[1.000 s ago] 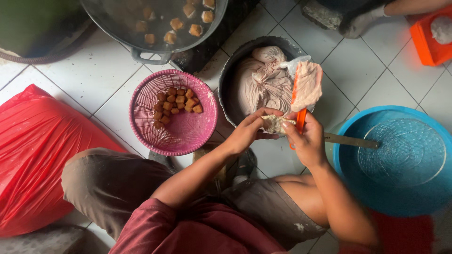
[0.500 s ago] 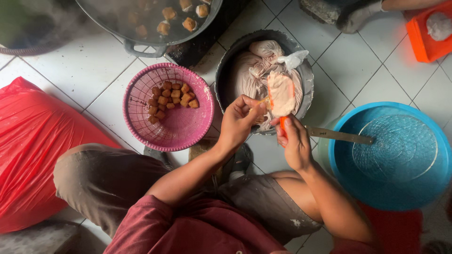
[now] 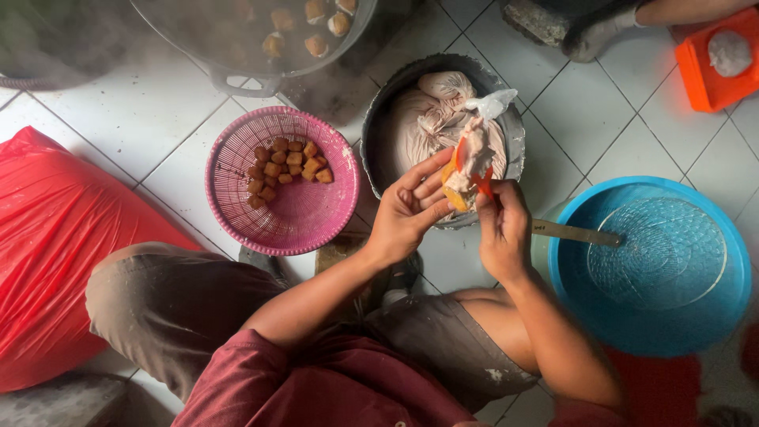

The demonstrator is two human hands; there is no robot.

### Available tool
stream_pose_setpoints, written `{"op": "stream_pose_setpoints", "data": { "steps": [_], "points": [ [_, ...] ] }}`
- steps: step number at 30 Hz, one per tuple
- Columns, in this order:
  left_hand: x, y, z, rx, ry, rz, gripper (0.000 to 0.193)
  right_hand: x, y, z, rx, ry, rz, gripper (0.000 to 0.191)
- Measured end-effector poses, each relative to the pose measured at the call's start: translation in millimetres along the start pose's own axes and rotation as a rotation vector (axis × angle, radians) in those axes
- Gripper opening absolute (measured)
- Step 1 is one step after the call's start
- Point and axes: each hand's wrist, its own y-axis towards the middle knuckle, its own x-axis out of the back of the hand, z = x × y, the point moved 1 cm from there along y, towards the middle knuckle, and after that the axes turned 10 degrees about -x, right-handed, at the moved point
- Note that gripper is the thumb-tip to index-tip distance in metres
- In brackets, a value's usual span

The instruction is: The person sits on the floor and coats pieces of fried food with a light batter, using an orange plastic spatula to scoop and spread the batter over each piece held in the other hand. Coated pieces are dropped into a large pan of liquid beside them, repeating piece by piece until the basket is emptied.

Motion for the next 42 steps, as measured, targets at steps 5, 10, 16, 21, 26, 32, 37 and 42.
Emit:
{"op": "stream_pose_setpoints", "data": {
  "steps": [5,10,16,21,26,32,37,42],
  "points": [
    [7.2,-1.1,8.0,-0.128,0.155,-0.117,0.073,-0.6,-5.3,9.0,0.18,-0.262,-0.083,0.017],
    [17.7,1.5,1.5,-0.309,0.191,-0.163,0.057,-1.3,-4.9,12.2,0.243,-0.356,-0.105,0.02],
    [39.5,15.6,-39.3,-0.523,0.516,-0.147,0.041,2.2,0.2,8.5,0.102,-0.288,-0.027,0.018],
    [37.6,19.3,-73.3,-0.642,1.296,-0.069,0.036,-1.9,-9.4,15.5,0.119,-0.231,0.0,0.015],
    [23.1,22.4,-79.4,-0.657,1.581,0.088,0.037,-3.2,-15.7,25.9,0.209,-0.332,0.03,0.018],
    [31.9,12.2,-65.8,-0.541,1.086,0.079,0.034,4.7,-10.8,6.1,-0.099,-0.111,0.163,0.017],
    [68.9,18.8,-5.3,-0.289,0.381,-0.108,0.031,6.3,-4.1,-17.3,-0.377,-0.024,0.263,0.021],
    [142.1,34.3,26.5,0.093,0.159,-0.752,0.032,10.7,-4.2,-19.7,-0.403,0.215,0.295,0.023]
  ]
}}
